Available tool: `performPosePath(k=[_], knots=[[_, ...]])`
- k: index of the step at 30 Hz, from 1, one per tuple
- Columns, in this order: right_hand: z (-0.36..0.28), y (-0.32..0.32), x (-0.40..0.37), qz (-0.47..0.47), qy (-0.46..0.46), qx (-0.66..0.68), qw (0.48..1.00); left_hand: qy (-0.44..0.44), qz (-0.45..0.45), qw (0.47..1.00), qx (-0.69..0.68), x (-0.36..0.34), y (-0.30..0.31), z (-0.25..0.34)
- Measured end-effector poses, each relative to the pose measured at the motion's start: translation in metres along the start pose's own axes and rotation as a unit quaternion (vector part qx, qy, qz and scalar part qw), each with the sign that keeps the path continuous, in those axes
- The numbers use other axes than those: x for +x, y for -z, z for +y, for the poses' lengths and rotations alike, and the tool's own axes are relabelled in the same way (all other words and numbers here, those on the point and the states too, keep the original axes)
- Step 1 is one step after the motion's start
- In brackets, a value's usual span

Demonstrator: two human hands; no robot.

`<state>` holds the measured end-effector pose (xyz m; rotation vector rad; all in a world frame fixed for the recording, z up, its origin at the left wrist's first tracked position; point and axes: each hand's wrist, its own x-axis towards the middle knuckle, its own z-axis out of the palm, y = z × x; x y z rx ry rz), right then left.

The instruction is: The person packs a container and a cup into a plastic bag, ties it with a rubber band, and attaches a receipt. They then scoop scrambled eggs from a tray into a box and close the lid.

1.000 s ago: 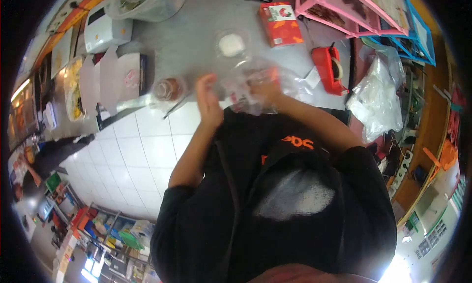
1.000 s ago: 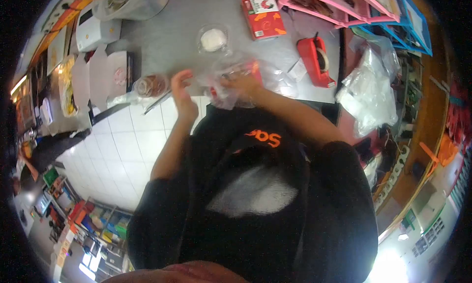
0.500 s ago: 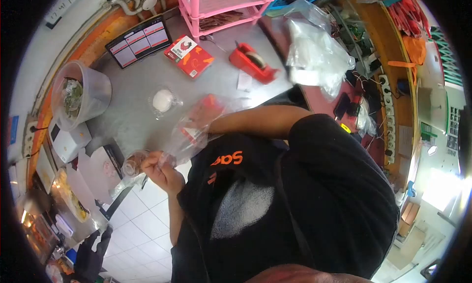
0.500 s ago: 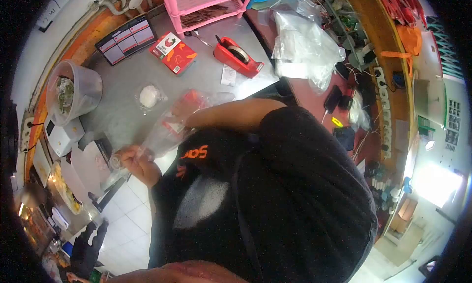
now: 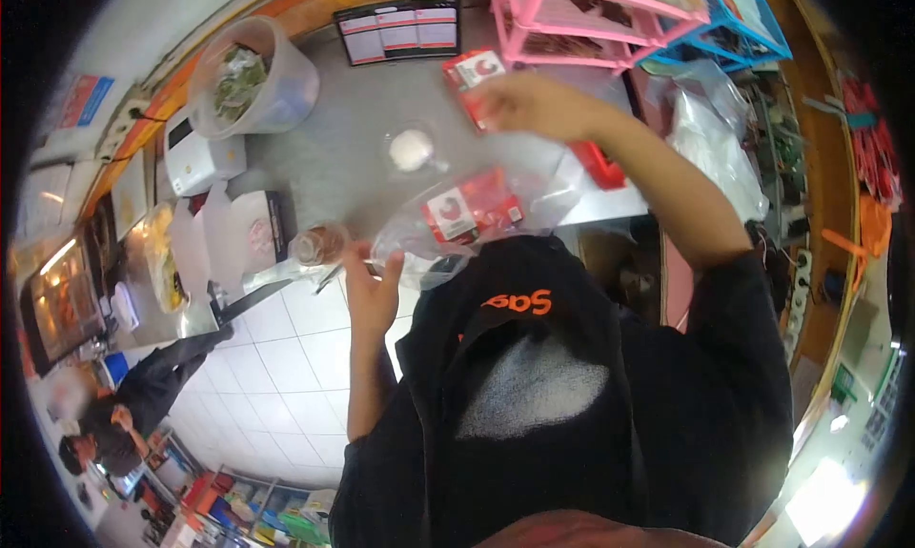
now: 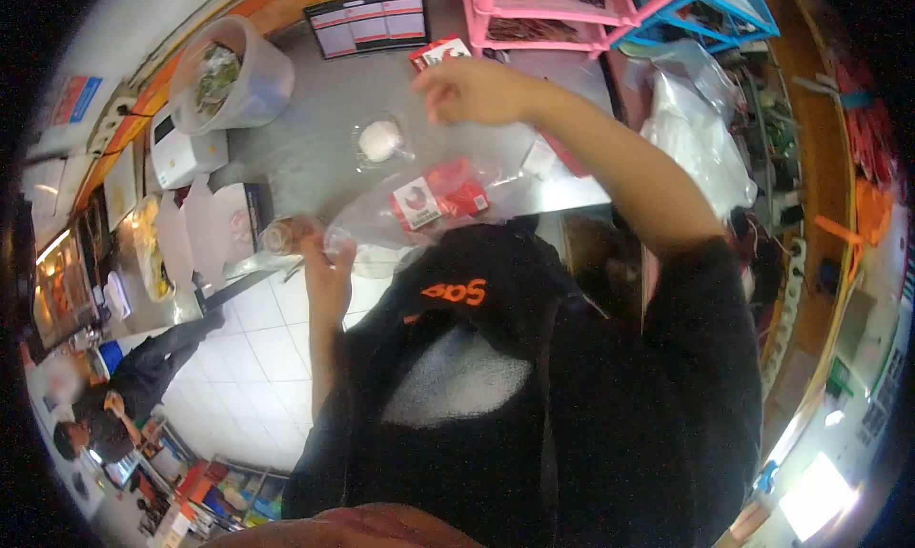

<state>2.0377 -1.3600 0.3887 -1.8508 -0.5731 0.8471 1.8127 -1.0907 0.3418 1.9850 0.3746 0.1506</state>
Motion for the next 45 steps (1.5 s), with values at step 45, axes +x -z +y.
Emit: performPosePath(k=[45], knots=[[0.060, -0.141, -0.008, -0.054, 0.194, -0.396, 0.896, 0.038, -0.163, 0.919, -0.356, -0.022, -0.005, 0.002]])
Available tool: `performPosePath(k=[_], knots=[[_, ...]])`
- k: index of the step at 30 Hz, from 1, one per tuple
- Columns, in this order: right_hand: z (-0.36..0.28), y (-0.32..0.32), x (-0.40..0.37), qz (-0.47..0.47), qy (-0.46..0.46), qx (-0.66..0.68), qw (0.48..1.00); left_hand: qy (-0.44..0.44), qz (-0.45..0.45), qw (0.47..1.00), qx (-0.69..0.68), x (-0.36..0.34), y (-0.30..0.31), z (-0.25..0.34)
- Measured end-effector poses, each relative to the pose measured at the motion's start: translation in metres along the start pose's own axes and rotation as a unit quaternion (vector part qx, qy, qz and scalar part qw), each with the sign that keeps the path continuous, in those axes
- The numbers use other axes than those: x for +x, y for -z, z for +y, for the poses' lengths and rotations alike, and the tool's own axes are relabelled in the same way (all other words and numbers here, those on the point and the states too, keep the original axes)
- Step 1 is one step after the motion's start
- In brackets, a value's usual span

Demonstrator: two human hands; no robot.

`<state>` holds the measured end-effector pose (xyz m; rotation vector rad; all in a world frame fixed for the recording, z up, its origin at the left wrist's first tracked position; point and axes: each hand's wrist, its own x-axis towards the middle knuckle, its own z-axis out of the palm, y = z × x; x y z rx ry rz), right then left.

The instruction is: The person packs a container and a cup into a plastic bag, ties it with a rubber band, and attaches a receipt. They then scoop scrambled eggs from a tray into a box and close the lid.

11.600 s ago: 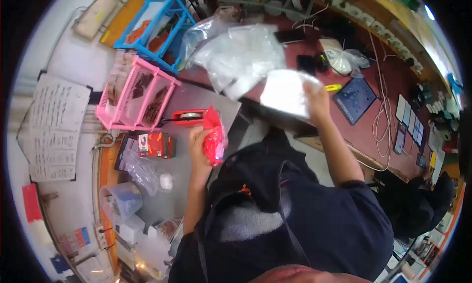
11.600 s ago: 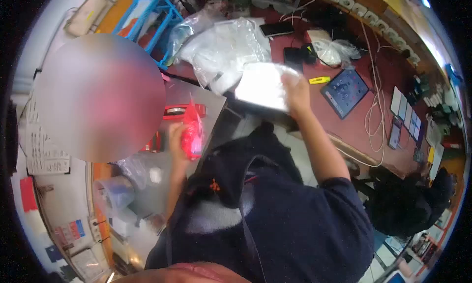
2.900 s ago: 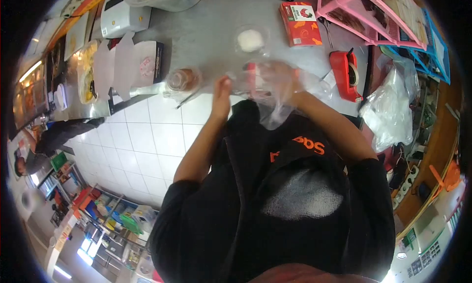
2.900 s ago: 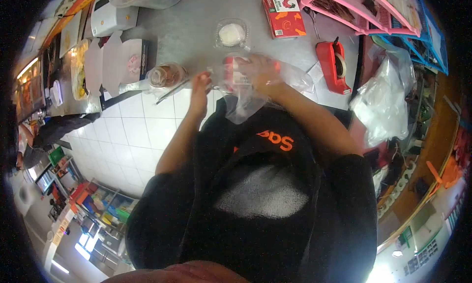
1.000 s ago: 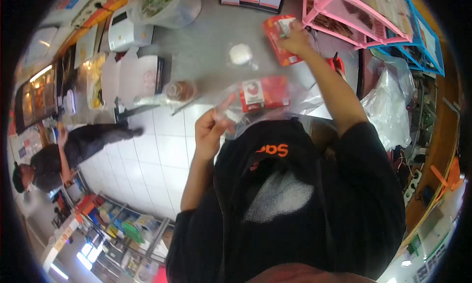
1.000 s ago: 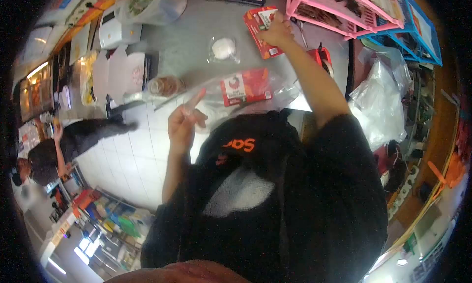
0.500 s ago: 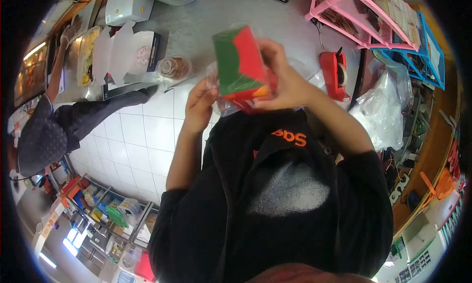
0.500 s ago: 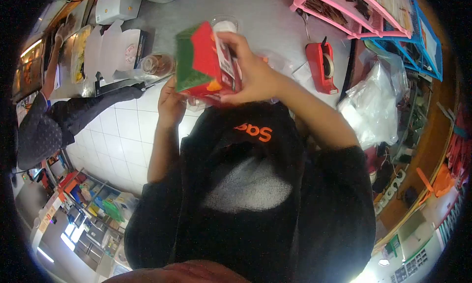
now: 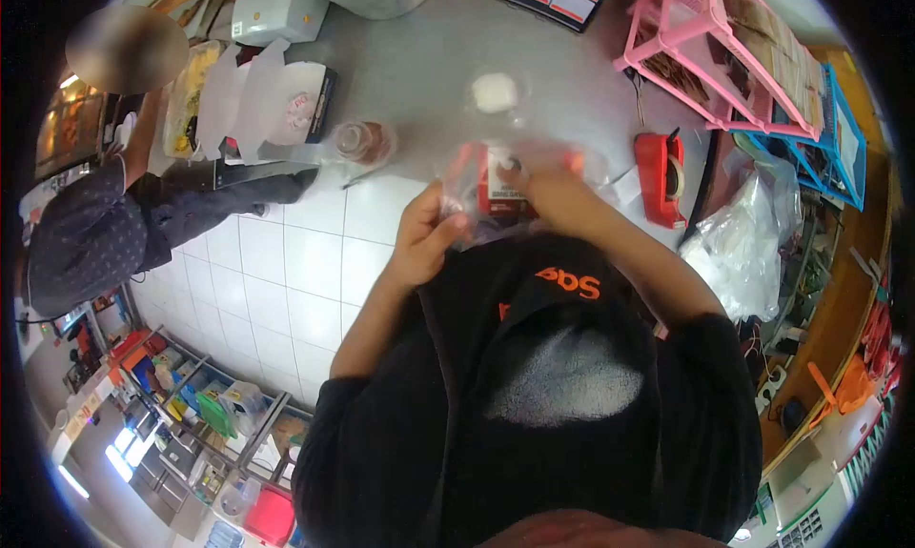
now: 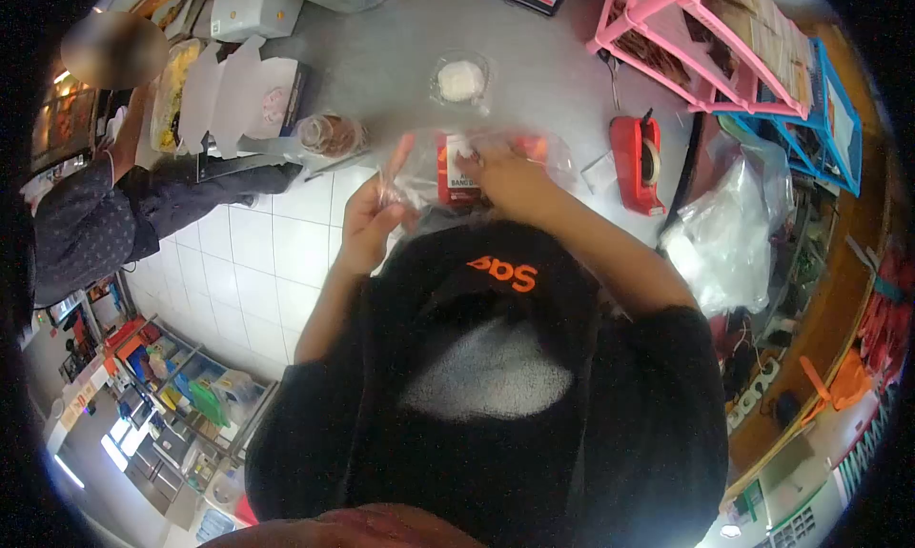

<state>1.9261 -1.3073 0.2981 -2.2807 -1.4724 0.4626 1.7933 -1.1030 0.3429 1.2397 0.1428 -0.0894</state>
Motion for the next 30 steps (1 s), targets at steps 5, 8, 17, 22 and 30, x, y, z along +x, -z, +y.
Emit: performPosePath(k=[5, 8, 17, 22, 30], knots=[[0.019, 0.068, 0.029, 0.106, -0.015, 0.365, 0.925, -0.049, -0.013, 0.996, 0.076, -0.005, 0.021, -0.005], [0.122, 0.020, 0.086, 0.216, -0.150, 0.333, 0.905, -0.103, -0.004, 0.987, 0.122, 0.000, 0.013, 0.001], [0.158, -0.094, 0.136, 0.144, -0.336, 0.486, 0.794, -0.072, 0.047, 0.964, 0.251, -0.012, 0.014, 0.017], [0.134, -0.079, 0.133, 0.203, -0.358, 0.507, 0.758, -0.108, 0.117, 0.933, 0.322, -0.008, 0.005, 0.026], [0.150, 0.030, 0.030, 0.240, -0.272, 0.618, 0.697, -0.281, 0.239, 0.802, 0.471, 0.020, -0.048, 0.044]])
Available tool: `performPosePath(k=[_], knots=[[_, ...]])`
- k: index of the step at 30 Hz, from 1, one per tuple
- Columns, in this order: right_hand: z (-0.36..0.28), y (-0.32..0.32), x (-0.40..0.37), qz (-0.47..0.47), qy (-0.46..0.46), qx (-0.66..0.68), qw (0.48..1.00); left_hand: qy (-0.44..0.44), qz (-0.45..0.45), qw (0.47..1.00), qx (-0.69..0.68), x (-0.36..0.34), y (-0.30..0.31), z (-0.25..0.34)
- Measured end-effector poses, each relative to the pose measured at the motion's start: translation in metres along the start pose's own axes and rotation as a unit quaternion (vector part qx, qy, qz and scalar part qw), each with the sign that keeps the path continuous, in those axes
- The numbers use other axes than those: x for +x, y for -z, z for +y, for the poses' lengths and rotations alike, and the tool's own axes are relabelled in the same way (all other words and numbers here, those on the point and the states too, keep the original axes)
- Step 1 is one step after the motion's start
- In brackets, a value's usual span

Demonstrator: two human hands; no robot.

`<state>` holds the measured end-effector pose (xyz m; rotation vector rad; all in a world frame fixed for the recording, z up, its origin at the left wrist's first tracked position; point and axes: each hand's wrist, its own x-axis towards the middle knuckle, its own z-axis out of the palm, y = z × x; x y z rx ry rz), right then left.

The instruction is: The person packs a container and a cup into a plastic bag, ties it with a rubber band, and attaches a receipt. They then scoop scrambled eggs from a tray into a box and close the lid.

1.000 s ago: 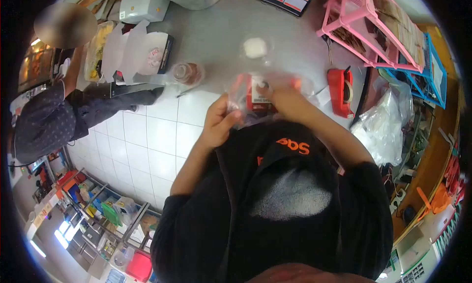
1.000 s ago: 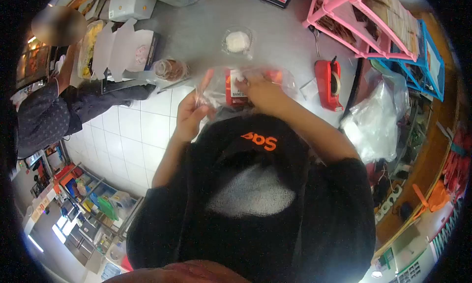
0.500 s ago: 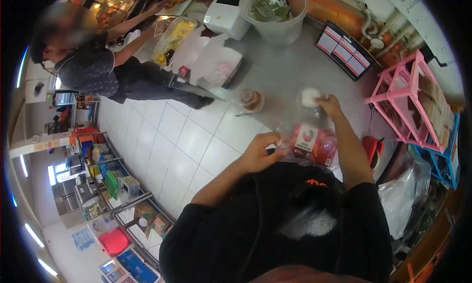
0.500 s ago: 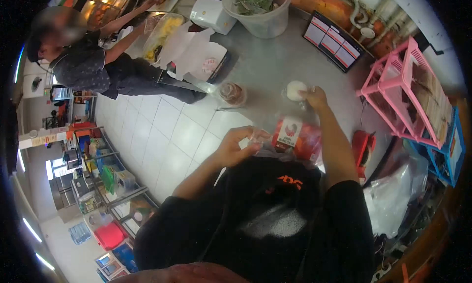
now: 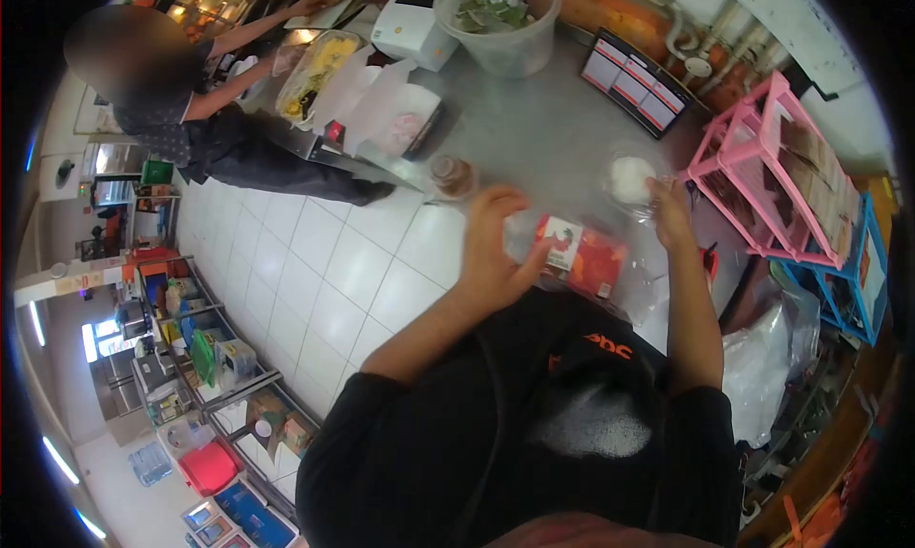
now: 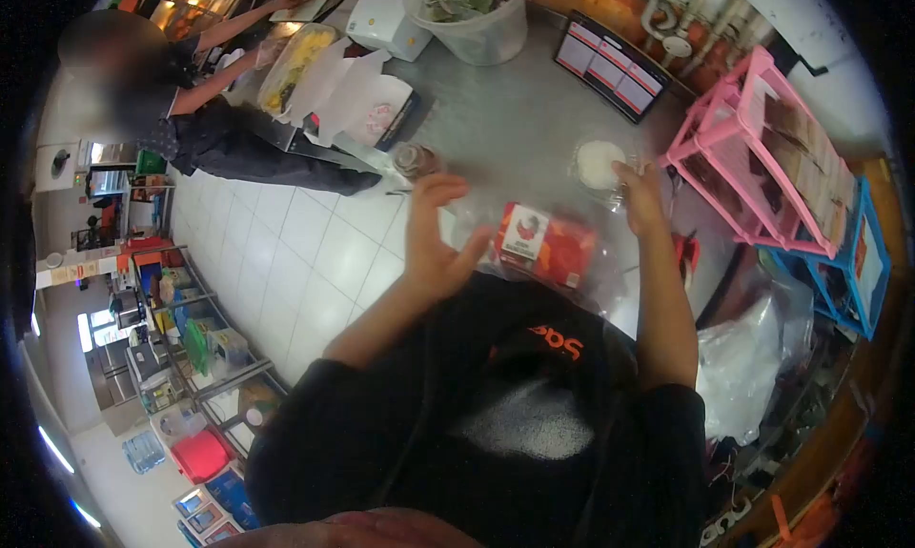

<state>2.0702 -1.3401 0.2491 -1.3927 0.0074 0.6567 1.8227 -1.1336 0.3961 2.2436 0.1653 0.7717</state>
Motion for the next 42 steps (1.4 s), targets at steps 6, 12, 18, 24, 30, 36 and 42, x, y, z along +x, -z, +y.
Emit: performPosePath(k=[6, 12, 18, 24, 30, 36, 42], knots=[[-0.073, 0.039, -0.124, -0.104, 0.041, 0.021, 0.994, 0.115, -0.188, 0.956, -0.196, 0.011, -0.115, 0.046], [-0.045, 0.106, -0.193, 0.038, 0.094, -0.015, 0.995, 0.358, -0.264, 0.748, -0.493, -0.008, -0.199, 0.067], [0.065, 0.206, -0.201, 0.242, 0.019, -0.210, 0.947, 0.397, -0.265, 0.774, -0.416, -0.044, -0.243, 0.044], [0.096, 0.183, -0.194, 0.214, 0.135, -0.425, 0.869, 0.436, -0.185, 0.805, -0.357, -0.036, -0.298, 0.011], [0.091, 0.209, -0.188, 0.188, 0.124, -0.436, 0.872, 0.439, -0.206, 0.855, -0.186, -0.019, -0.353, -0.071], [0.076, 0.232, -0.188, 0.152, 0.102, -0.422, 0.888, -0.102, -0.056, 0.949, 0.294, -0.026, -0.333, 0.010], [0.074, 0.239, -0.188, 0.149, 0.099, -0.381, 0.907, 0.019, -0.447, 0.877, 0.178, -0.114, -0.380, 0.042]])
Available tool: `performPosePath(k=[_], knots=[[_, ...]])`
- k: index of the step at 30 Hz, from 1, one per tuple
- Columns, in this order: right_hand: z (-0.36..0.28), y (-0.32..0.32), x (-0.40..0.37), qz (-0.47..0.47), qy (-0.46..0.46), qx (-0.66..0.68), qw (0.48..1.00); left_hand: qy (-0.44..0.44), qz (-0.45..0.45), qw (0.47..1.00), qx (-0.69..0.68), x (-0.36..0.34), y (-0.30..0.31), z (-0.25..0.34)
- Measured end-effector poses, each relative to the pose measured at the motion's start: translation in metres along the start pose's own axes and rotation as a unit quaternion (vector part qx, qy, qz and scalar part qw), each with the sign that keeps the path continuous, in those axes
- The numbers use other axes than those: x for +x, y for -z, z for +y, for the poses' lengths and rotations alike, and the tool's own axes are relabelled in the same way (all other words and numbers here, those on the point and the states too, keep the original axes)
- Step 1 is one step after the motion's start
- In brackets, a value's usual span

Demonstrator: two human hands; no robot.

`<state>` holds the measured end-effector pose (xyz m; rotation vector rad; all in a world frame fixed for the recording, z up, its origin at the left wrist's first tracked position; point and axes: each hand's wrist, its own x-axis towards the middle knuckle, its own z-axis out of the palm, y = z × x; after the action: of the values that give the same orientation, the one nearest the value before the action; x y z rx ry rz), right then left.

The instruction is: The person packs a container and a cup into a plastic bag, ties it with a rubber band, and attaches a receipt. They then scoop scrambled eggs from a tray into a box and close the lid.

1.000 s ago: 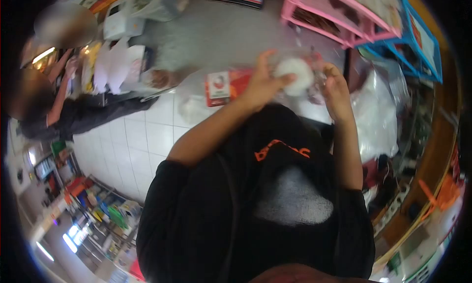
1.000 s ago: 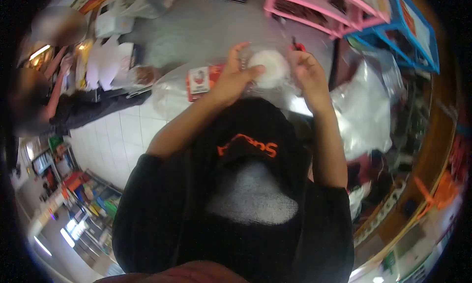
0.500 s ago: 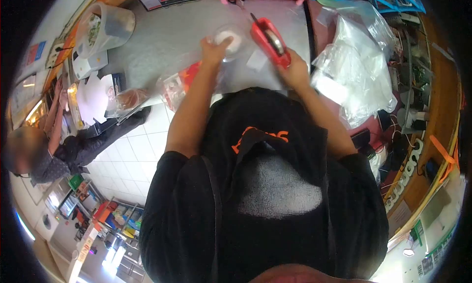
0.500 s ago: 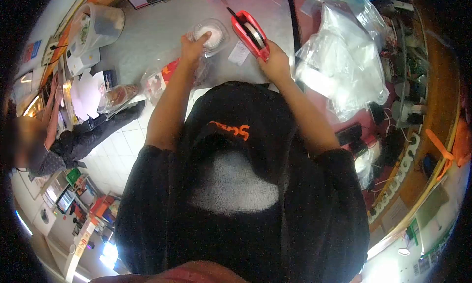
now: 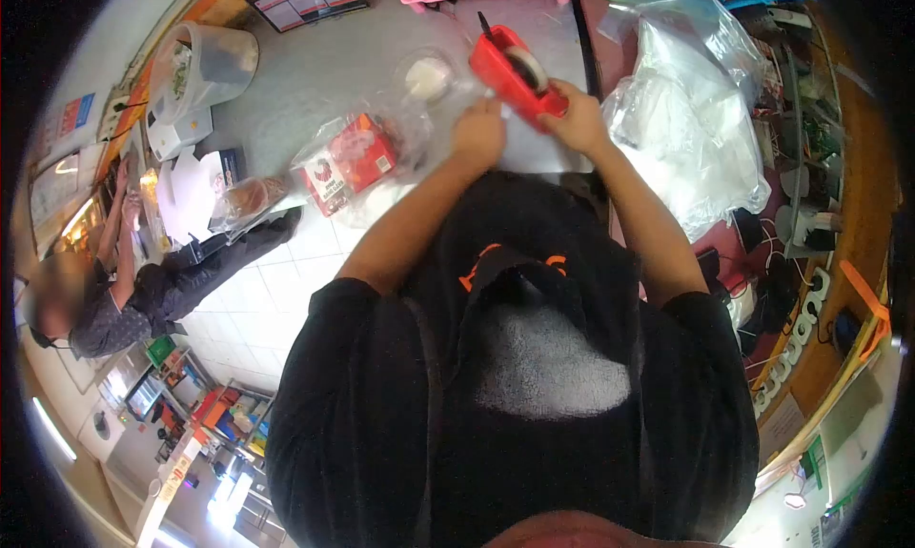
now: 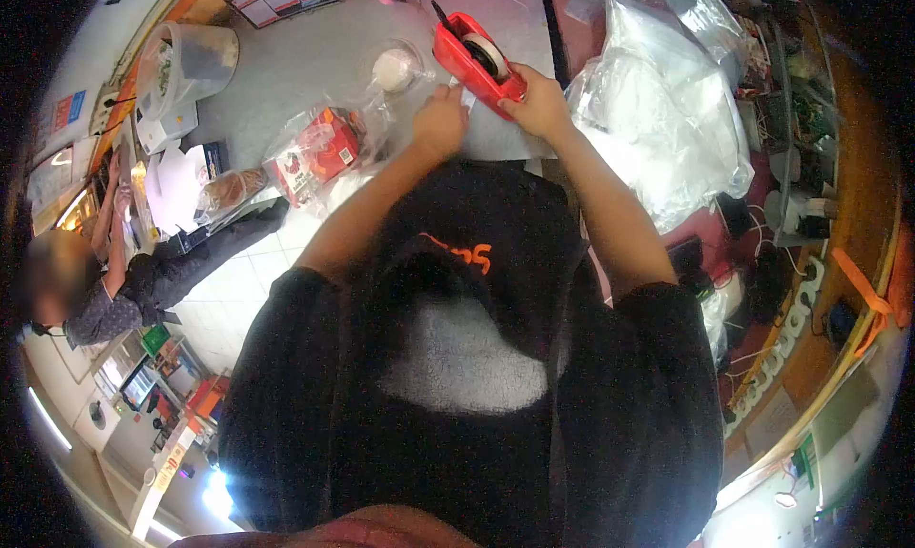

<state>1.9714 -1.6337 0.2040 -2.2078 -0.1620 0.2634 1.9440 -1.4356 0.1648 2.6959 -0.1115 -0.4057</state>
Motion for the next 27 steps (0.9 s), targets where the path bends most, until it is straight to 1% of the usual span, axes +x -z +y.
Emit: performPosePath(k=[1, 2, 3, 4, 6, 7, 8, 9, 10, 11, 12, 13, 14, 15, 16, 17, 18, 19, 21, 22, 23, 24, 25, 26, 27], knots=[[0.003, 0.001, 0.002, -0.003, -0.007, 0.028, 1.000, -0.002, 0.003, 1.000, 0.004, -0.004, -0.001, 0.000], [0.007, 0.001, 0.003, -0.001, -0.006, 0.030, 1.000, -0.017, 0.012, 0.999, 0.043, -0.011, -0.003, 0.000], [0.009, 0.001, 0.004, 0.020, -0.008, 0.029, 0.999, -0.031, 0.018, 0.996, 0.082, -0.015, -0.005, -0.001], [0.010, 0.001, 0.003, 0.038, -0.011, 0.028, 0.999, -0.030, 0.017, 0.996, 0.084, -0.016, -0.006, -0.005], [0.006, 0.005, -0.004, 0.039, -0.020, 0.006, 0.999, -0.109, 0.019, 0.991, 0.069, -0.017, -0.007, -0.018], [0.002, 0.007, -0.007, 0.042, -0.029, -0.019, 0.999, -0.106, 0.019, 0.992, 0.069, -0.017, -0.014, -0.027], [0.006, 0.005, -0.010, 0.040, -0.027, -0.018, 0.999, -0.130, 0.005, 0.991, 0.036, -0.017, -0.020, -0.034], [0.011, 0.004, -0.014, 0.079, -0.009, -0.056, 0.995, -0.154, -0.008, 0.988, 0.002, -0.017, -0.020, -0.035], [0.015, 0.002, -0.018, 0.118, 0.010, -0.093, 0.989, -0.151, -0.007, 0.988, 0.001, -0.018, -0.019, -0.035], [0.019, 0.001, -0.020, 0.116, 0.012, -0.094, 0.989, -0.113, -0.029, 0.991, -0.070, -0.019, -0.019, -0.035], [0.013, 0.003, -0.022, 0.137, 0.033, -0.120, 0.983, -0.075, -0.048, 0.986, -0.140, -0.020, -0.018, -0.035], [0.006, 0.005, -0.025, 0.158, 0.052, -0.144, 0.975, -0.073, -0.046, 0.986, -0.140, -0.022, -0.017, -0.035], [-0.001, 0.008, -0.025, 0.156, 0.055, -0.143, 0.976, -0.031, -0.028, 0.985, -0.167, -0.025, -0.017, -0.034], [-0.023, 0.015, -0.020, 0.164, 0.127, -0.141, 0.968, 0.010, -0.009, 0.981, -0.193, -0.027, -0.016, -0.035], [-0.040, 0.014, -0.015, 0.173, 0.198, -0.137, 0.955, 0.014, -0.006, 0.982, -0.190, -0.032, -0.011, -0.035], [-0.046, 0.005, -0.006, 0.172, 0.200, -0.134, 0.955, 0.017, 0.018, 0.988, -0.152, -0.036, -0.007, -0.034], [-0.049, -0.006, 0.008, 0.124, 0.259, -0.111, 0.952, 0.018, 0.042, 0.993, -0.113, -0.039, -0.002, -0.033], [-0.053, -0.019, 0.024, 0.075, 0.315, -0.088, 0.942, 0.018, 0.041, 0.993, -0.109, -0.039, -0.002, -0.035], [-0.065, -0.058, 0.056, 0.030, 0.259, -0.062, 0.963, 0.050, 0.037, 0.992, -0.109, -0.041, -0.002, -0.038], [-0.059, -0.089, 0.080, 0.041, 0.207, -0.057, 0.976, 0.051, 0.034, 0.993, -0.101, -0.043, -0.002, -0.037], [-0.054, -0.116, 0.098, 0.051, 0.155, -0.047, 0.985, 0.082, 0.024, 0.991, -0.106, -0.046, -0.004, -0.035], [-0.057, -0.128, 0.107, 0.053, 0.152, -0.032, 0.986, 0.114, 0.014, 0.987, -0.108, -0.050, -0.003, -0.037], [-0.060, -0.135, 0.113, 0.016, 0.052, -0.009, 0.998, 0.117, 0.011, 0.989, -0.095, -0.054, -0.007, -0.046], [-0.060, -0.140, 0.118, -0.022, -0.048, 0.011, 0.999, 0.077, 0.020, 0.990, -0.119, -0.057, -0.011, -0.054], [-0.057, -0.144, 0.120, -0.021, -0.049, 0.018, 0.998, 0.035, 0.029, 0.988, -0.148, -0.057, -0.012, -0.060]])
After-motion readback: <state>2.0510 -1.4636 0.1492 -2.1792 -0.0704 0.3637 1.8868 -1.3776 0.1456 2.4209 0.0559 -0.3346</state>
